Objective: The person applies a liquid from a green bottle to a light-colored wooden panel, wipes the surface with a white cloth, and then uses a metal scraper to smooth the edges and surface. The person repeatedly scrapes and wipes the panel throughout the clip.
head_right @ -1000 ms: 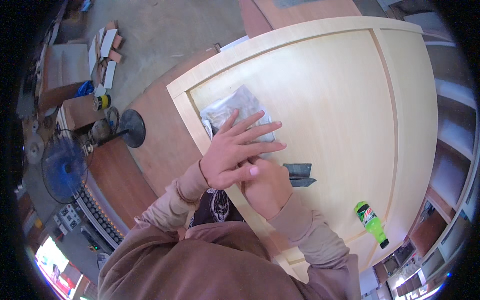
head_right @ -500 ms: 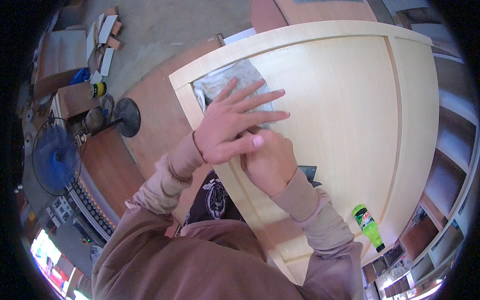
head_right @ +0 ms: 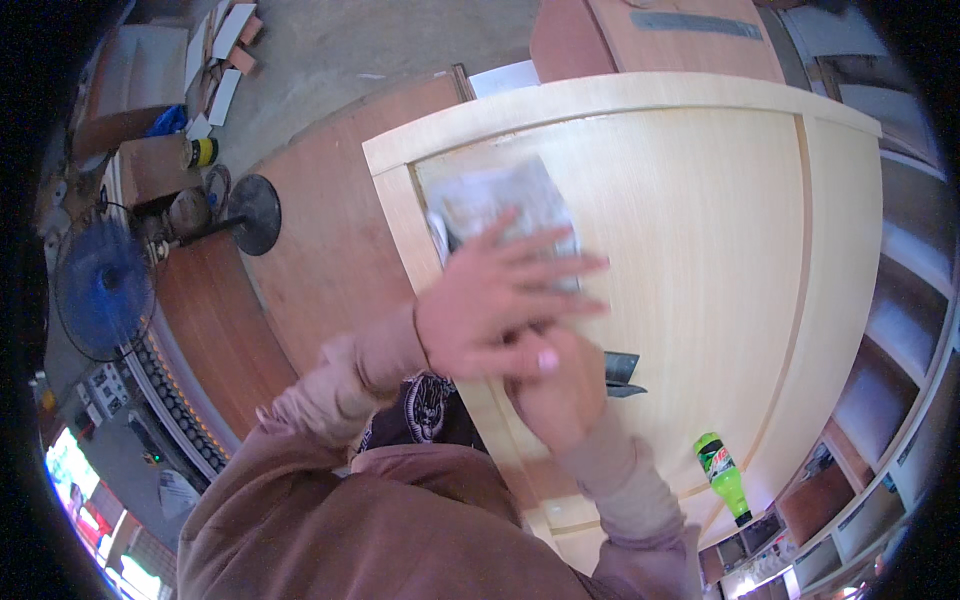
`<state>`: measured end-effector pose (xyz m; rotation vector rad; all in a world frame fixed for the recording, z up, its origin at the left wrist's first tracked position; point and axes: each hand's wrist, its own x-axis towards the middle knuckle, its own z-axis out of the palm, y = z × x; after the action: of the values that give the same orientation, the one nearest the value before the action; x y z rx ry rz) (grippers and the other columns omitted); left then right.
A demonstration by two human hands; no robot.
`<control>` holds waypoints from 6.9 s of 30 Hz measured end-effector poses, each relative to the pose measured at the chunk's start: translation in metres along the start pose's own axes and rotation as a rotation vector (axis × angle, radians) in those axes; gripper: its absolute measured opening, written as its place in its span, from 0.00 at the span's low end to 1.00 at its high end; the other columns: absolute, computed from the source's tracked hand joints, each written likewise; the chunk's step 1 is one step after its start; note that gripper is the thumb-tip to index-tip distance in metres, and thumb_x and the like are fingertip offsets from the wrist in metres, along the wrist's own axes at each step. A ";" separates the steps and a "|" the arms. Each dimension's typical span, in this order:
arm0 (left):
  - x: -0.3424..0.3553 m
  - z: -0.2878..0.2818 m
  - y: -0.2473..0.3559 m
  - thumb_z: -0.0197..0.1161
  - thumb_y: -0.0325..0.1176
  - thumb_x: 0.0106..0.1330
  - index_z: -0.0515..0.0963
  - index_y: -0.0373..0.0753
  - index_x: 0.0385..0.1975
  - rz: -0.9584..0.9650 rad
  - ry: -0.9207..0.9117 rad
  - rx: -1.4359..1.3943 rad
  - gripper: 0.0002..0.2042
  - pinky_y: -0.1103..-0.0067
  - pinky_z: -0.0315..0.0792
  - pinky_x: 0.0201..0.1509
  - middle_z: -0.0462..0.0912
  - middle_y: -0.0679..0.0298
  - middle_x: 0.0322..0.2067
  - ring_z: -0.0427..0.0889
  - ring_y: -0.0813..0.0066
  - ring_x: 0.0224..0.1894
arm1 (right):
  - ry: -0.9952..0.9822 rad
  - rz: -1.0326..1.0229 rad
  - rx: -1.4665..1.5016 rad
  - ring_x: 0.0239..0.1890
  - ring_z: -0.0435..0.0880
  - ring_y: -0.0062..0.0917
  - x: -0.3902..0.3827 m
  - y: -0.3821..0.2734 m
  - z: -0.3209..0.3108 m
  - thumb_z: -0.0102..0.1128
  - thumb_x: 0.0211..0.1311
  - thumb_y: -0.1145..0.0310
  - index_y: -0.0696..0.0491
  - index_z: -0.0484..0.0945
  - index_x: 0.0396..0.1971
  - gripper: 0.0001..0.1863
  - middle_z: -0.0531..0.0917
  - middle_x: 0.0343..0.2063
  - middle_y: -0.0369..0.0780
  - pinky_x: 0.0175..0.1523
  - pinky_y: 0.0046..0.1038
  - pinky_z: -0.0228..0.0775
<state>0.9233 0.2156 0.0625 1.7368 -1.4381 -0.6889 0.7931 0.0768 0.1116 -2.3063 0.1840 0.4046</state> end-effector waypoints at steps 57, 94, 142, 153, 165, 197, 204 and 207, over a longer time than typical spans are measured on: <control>-0.083 0.128 0.125 0.83 0.33 0.62 0.89 0.41 0.51 -0.639 0.565 0.426 0.18 0.63 0.71 0.58 0.77 0.54 0.51 0.73 0.52 0.54 | 0.226 0.139 0.320 0.30 0.84 0.42 -0.200 0.051 0.046 0.63 0.74 0.81 0.54 0.83 0.72 0.27 0.87 0.34 0.50 0.39 0.38 0.77; -0.083 0.112 0.134 0.74 0.31 0.70 0.84 0.36 0.62 -0.276 0.340 0.118 0.21 0.61 0.81 0.57 0.85 0.50 0.61 0.86 0.50 0.51 | 0.005 0.060 0.186 0.35 0.88 0.47 -0.137 0.040 0.017 0.63 0.67 0.82 0.49 0.86 0.69 0.30 0.88 0.38 0.48 0.41 0.44 0.81; -0.059 0.225 0.150 0.57 0.63 0.76 0.77 0.41 0.27 -0.177 -0.012 -0.167 0.28 0.56 0.71 0.40 0.78 0.54 0.25 0.83 0.47 0.32 | 0.068 0.178 0.183 0.35 0.89 0.53 -0.274 0.064 0.081 0.68 0.69 0.67 0.52 0.86 0.46 0.10 0.88 0.39 0.51 0.38 0.54 0.83; -0.012 0.086 0.075 0.56 0.60 0.74 0.78 0.38 0.25 -0.266 -0.007 -0.073 0.28 0.52 0.71 0.40 0.77 0.48 0.21 0.81 0.39 0.30 | 0.175 0.001 0.052 0.32 0.89 0.56 -0.112 0.033 0.060 0.61 0.70 0.71 0.57 0.84 0.35 0.06 0.88 0.28 0.53 0.38 0.55 0.82; 0.000 0.058 0.042 0.57 0.62 0.73 0.74 0.39 0.19 -0.239 0.074 -0.067 0.30 0.55 0.70 0.34 0.75 0.49 0.18 0.80 0.40 0.26 | 0.025 0.012 0.040 0.39 0.86 0.56 -0.067 0.020 0.019 0.68 0.62 0.76 0.57 0.82 0.50 0.15 0.87 0.38 0.51 0.40 0.53 0.78; -0.010 0.044 0.033 0.58 0.63 0.71 0.79 0.38 0.28 -0.096 -0.143 -0.121 0.29 0.57 0.69 0.44 0.80 0.51 0.24 0.82 0.41 0.34 | 0.306 -0.048 0.276 0.46 0.87 0.59 -0.065 0.009 0.057 0.63 0.67 0.80 0.60 0.84 0.49 0.12 0.87 0.46 0.55 0.47 0.53 0.80; -0.017 0.047 0.026 0.58 0.63 0.72 0.79 0.38 0.28 -0.097 -0.107 -0.054 0.29 0.56 0.69 0.43 0.83 0.52 0.25 0.82 0.41 0.34 | 0.226 0.002 0.262 0.49 0.88 0.58 -0.069 -0.005 0.055 0.65 0.65 0.80 0.59 0.85 0.51 0.15 0.88 0.48 0.55 0.50 0.51 0.82; -0.009 0.043 0.038 0.58 0.61 0.72 0.80 0.38 0.30 -0.098 -0.212 -0.140 0.27 0.55 0.70 0.43 0.83 0.51 0.27 0.82 0.40 0.35 | 0.275 0.058 0.317 0.47 0.88 0.57 -0.063 -0.009 0.046 0.64 0.63 0.81 0.58 0.86 0.47 0.13 0.89 0.42 0.55 0.48 0.52 0.82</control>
<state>0.8661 0.2123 0.0691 1.6725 -1.4138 -1.0280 0.7253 0.1168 0.1098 -2.0367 0.4207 0.0758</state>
